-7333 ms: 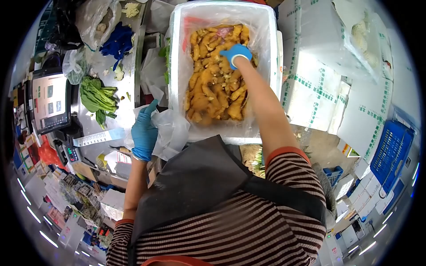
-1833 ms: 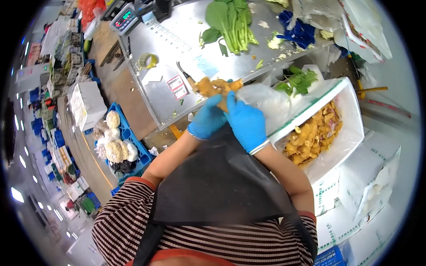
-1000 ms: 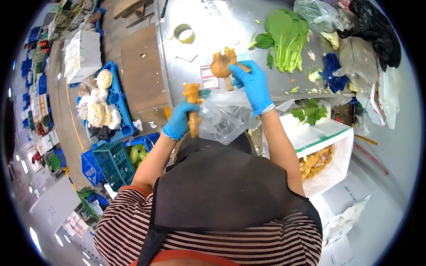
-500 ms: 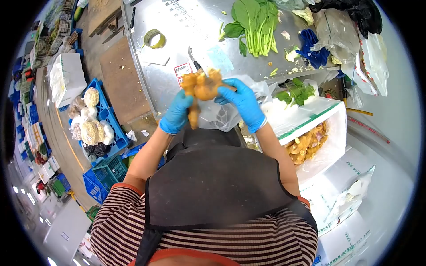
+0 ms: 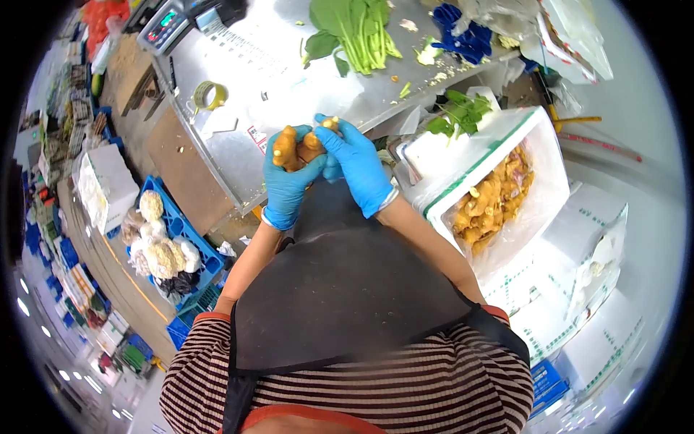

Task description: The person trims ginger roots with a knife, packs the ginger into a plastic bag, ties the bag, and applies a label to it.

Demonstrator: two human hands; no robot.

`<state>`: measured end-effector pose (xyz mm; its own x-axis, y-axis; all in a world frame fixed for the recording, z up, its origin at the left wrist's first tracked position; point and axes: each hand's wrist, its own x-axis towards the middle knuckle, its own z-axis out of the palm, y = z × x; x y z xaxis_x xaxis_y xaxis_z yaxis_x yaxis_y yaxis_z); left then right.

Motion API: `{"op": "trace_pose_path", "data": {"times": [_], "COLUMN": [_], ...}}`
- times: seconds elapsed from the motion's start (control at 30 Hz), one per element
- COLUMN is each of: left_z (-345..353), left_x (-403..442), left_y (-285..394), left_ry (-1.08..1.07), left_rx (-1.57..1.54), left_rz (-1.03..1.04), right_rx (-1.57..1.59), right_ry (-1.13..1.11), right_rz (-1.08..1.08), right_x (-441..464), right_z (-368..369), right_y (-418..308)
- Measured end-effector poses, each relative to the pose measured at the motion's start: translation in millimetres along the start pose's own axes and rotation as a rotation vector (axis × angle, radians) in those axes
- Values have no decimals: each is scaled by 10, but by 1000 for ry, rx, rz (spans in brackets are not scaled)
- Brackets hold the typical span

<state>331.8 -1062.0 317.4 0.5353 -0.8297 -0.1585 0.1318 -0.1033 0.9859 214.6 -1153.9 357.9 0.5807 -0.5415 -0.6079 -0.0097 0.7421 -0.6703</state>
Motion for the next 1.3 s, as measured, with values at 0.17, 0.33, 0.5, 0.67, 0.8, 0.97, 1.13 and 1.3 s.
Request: {"op": "trace_pose_path", "data": {"times": [0.17,0.33,0.5,0.67,0.8,0.97,1.13,1.3], "left_z": [198,362,539,657,451,467,458,81], "left_x": [20,59,32,51,213,238,125,-99], "left_y": [48,-33,-199,-176,-167,-11,1,269], "left_ry": [-4,-95,-137,-148,-95,-48,-226,-142], "left_rx": [-66,6,36,-7,-231,-248,-175,-194], "left_rz": [73,193,132,-58,-420,-457,-468,-270], "right_rx": [146,301,232,-512,-430,-1282,-470,-153], "right_ry": [-59,-101,66,115,3,657,-108,38], "right_rz": [-77,-102,-78,-133,-257,-758,-345,-315], "right_x": [-3,-69,25,18,-205,-41,-15,10], "right_z": [-200,-434,-679,-1255,-2223,-2490,-1195,-1209], "right_y": [6,-38,118,99,-387,-535,-219,-128]}}
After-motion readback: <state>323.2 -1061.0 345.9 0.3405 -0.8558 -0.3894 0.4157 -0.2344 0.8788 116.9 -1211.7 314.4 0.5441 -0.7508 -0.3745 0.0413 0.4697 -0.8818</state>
